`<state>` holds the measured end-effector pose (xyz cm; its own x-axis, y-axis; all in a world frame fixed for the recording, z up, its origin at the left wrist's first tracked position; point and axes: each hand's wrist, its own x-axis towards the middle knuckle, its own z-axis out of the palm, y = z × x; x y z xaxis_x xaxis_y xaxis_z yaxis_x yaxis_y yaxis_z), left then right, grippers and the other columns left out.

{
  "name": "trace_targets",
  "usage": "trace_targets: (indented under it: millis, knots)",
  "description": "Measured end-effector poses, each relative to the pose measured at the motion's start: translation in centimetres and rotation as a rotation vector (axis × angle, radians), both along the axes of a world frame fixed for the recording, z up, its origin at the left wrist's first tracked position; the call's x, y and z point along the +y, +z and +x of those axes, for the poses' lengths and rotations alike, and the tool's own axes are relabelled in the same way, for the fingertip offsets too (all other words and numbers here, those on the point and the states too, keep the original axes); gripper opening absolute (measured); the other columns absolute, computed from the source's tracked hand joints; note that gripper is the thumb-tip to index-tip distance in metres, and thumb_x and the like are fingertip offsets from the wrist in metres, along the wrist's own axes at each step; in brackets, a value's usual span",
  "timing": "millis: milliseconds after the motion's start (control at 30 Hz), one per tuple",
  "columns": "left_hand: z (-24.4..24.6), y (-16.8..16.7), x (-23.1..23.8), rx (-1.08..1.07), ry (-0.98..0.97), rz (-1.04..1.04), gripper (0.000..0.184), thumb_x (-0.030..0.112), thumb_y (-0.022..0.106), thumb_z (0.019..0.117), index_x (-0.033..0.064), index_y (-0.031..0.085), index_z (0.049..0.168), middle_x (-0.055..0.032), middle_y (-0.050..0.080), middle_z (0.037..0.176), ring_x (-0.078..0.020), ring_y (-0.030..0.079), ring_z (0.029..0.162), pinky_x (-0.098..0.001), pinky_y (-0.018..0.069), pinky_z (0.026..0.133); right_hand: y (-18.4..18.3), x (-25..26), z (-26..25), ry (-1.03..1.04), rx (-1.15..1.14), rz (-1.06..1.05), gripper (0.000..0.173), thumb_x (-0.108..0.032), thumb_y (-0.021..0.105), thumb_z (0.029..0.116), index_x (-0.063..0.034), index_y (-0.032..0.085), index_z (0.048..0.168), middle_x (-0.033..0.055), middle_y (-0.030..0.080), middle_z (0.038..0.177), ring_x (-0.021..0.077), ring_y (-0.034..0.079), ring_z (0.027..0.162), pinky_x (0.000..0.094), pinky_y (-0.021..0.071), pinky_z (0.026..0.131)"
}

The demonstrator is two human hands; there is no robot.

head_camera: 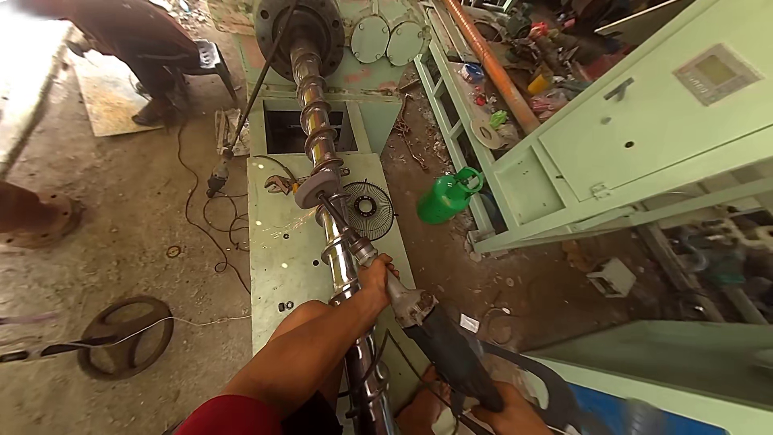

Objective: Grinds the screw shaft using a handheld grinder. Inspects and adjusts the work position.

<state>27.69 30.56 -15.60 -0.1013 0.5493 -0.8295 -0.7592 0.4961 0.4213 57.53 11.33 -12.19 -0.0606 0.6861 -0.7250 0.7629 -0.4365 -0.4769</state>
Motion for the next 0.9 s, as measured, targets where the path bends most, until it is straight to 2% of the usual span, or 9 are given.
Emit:
trace_targets:
  millis: [200, 367, 433, 633, 900]
  knots:
    - [-0.4, -0.3, -0.3, 0.011, 0.007, -0.026, 0.018, 0.006, 0.065, 0.0909, 0.0043, 0.051, 0.102, -0.0084, 0.056, 0.068, -0.0196, 0.059, 0.052, -0.0346, 0.0561, 0.050, 0.7, 0.3, -0.6, 0.022, -0.019, -0.009, 0.029, -0.032, 0.080, 0.0794, -0.0066, 0.073, 0.093, 0.0071, 0.069, 0.076, 0.0196, 0.066, 0.067, 0.0474, 0.0556, 0.067]
    - [-0.4, -0.2, -0.3, -0.004, 0.011, -0.019, 0.017, 0.005, 0.064, 0.0912, 0.0044, 0.050, 0.102, -0.0080, 0.055, 0.067, -0.0191, 0.059, 0.051, -0.0340, 0.0559, 0.050, 0.8, 0.5, -0.6, 0.046, -0.057, -0.010, 0.031, -0.033, 0.080, 0.0806, -0.0054, 0.073, 0.095, 0.0099, 0.071, 0.081, 0.0232, 0.069, 0.075, 0.0513, 0.0557, 0.074]
    - [-0.2, 0.1, -0.1, -0.004, 0.001, -0.007, 0.017, 0.005, 0.064, 0.0915, 0.0043, 0.050, 0.102, -0.0083, 0.056, 0.068, -0.0195, 0.059, 0.052, -0.0342, 0.0564, 0.050, 0.7, 0.4, -0.5, 0.034, -0.051, -0.003, 0.031, -0.033, 0.080, 0.0803, -0.0059, 0.073, 0.094, 0.0093, 0.071, 0.080, 0.0224, 0.069, 0.074, 0.0508, 0.0561, 0.073]
    - [1.0, 0.4, 1.0, -0.004, -0.023, 0.032, 0.016, 0.003, 0.064, 0.0917, 0.0035, 0.051, 0.102, -0.0084, 0.056, 0.067, -0.0192, 0.059, 0.051, -0.0336, 0.0556, 0.049, 1.0, 0.3, -0.7, -0.036, 0.006, -0.033, 0.031, -0.029, 0.078, 0.0815, -0.0055, 0.073, 0.101, 0.0081, 0.069, 0.075, 0.0199, 0.064, 0.062, 0.0470, 0.0555, 0.064]
    - [2.8, -0.1, 2.9, 0.012, -0.063, 0.037, 0.019, 0.004, 0.067, 0.0910, 0.0018, 0.053, 0.104, -0.0093, 0.057, 0.069, -0.0192, 0.060, 0.052, -0.0335, 0.0561, 0.049, 0.5, 0.4, -0.5, -0.123, 0.039, -0.061, 0.034, -0.024, 0.079, 0.0821, -0.0060, 0.074, 0.110, 0.0074, 0.069, 0.076, 0.0179, 0.063, 0.059, 0.0436, 0.0557, 0.061]
